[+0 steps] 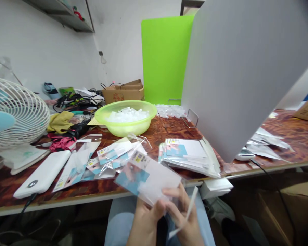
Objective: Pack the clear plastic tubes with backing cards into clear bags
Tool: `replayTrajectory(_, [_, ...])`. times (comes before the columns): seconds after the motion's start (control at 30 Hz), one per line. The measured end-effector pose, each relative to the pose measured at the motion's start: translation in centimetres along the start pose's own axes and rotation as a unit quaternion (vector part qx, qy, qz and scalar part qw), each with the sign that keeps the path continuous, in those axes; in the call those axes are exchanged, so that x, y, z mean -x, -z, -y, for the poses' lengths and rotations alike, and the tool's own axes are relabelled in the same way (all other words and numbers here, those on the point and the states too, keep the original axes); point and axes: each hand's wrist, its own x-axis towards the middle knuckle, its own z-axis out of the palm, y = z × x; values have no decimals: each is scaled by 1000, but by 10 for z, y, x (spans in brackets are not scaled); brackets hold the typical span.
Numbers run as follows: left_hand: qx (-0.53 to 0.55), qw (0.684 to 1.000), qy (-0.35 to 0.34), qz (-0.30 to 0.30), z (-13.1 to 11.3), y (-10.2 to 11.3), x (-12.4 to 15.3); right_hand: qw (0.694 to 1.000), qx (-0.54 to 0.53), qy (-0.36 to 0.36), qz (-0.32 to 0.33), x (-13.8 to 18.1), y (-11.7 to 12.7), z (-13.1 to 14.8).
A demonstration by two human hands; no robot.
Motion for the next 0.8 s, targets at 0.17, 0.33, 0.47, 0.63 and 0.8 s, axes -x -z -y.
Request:
replayTrajectory(0.17, [19,998,11,-50,9,7,2,996,64,28,61,-13,-8,8])
replayTrajectory(0.33, [-14,994,3,-107,7,10,-6,987,102,14,124,-21,-16,9])
replayTrajectory(0.47, [44,989,-73,-124,-30,2,-21,960,219,145,93,-35,6,16])
replayTrajectory(0.63, [-9,991,-111,-77,-89,15,-45,757,616,218,13,-68,49,3])
replayTrajectory(0.8, [-154,984,1,-93,-78,35,-40,741,640,199,37,-72,63,-16])
